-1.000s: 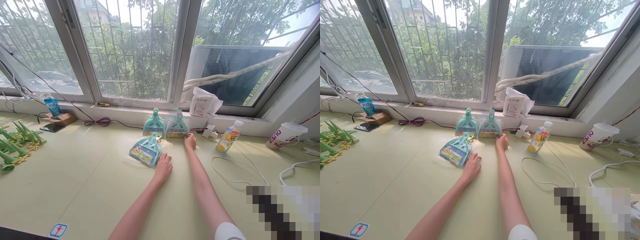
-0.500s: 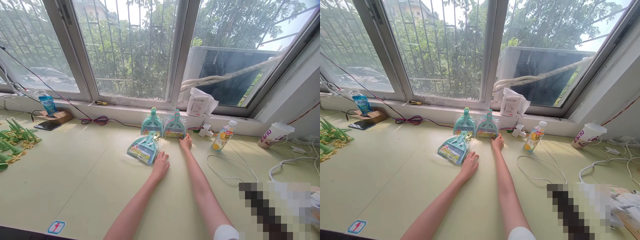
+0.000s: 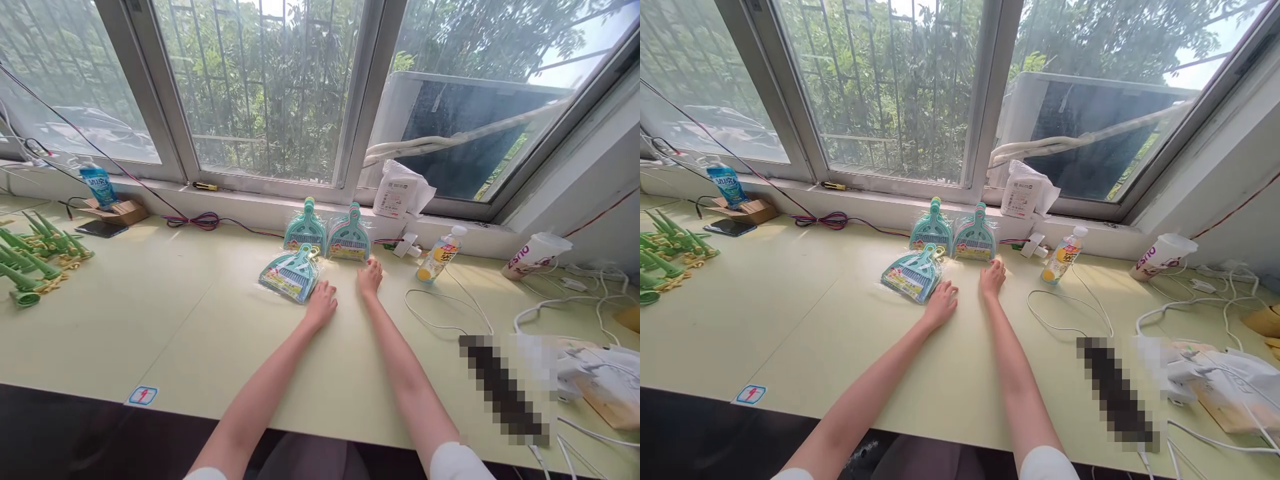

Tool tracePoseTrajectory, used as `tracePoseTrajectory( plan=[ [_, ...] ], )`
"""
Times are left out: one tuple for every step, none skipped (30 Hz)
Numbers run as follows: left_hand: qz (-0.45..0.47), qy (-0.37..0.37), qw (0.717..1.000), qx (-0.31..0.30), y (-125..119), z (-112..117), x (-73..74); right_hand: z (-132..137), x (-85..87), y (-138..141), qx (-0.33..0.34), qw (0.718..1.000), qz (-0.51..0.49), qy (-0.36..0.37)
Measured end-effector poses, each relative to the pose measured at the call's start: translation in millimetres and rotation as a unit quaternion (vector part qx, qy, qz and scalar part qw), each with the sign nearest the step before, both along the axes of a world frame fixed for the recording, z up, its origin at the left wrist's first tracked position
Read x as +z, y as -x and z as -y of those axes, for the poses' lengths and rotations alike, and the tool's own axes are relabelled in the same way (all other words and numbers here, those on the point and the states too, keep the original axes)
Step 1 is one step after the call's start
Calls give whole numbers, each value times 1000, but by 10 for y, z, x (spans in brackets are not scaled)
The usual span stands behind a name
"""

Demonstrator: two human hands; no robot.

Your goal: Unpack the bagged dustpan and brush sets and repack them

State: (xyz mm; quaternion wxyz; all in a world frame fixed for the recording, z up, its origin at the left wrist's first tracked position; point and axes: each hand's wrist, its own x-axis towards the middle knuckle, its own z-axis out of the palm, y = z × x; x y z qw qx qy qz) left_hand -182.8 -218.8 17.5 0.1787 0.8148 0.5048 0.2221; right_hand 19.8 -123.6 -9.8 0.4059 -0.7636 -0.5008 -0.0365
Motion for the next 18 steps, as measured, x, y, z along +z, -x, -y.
tracePoseTrajectory(
  plan=[
    [-2, -1, 1000, 0, 1, 2, 0, 19, 11, 30, 46, 998, 41, 2],
    [-3, -1, 1000, 1, 1, 2, -3, 24, 24, 63, 101, 991, 83, 15],
    [-3, 0, 1000, 0, 1, 1, -8, 15, 36, 98, 152, 980, 120, 37],
    [-2, -1, 1000, 0, 1, 0, -14, -7, 47, 131, 191, 969, 146, 64],
    [-1, -1, 1000, -1, 1, -3, -22, -41, 56, 159, 212, 959, 163, 91],
    [0, -2, 1000, -1, 1, -6, -30, -85, 64, 179, 218, 954, 170, 115],
    [0, -3, 1000, -1, 1, -9, -37, -135, 69, 192, 214, 952, 172, 135],
    [-2, -3, 1000, -1, 1, -10, -43, -188, 72, 197, 204, 952, 170, 150],
    [-3, -3, 1000, 0, 0, -11, -46, -243, 72, 197, 196, 953, 167, 161],
    [-4, -4, 1000, 1, 0, -11, -47, -296, 71, 192, 191, 953, 164, 166],
    [-5, -4, 1000, 2, -1, -9, -45, -347, 67, 186, 188, 955, 161, 166],
    [-5, -5, 1000, 4, -3, -7, -42, -394, 61, 179, 187, 956, 157, 163],
    [-4, -5, 1000, 5, -4, -4, -37, -435, 55, 172, 186, 958, 153, 158],
    [-3, -4, 1000, 6, -6, -1, -32, -472, 48, 166, 186, 959, 148, 153],
    [-3, -3, 1000, 7, -7, 1, -27, -502, 42, 161, 186, 960, 144, 149],
    [-2, -3, 1000, 7, -9, 3, -23, -526, 37, 156, 185, 961, 140, 147],
    [-1, -3, 1000, 7, -11, 3, -22, -545, 34, 151, 184, 962, 136, 148],
    [0, -4, 1000, 8, -13, 3, -22, -557, 33, 146, 182, 963, 131, 151]
  ],
)
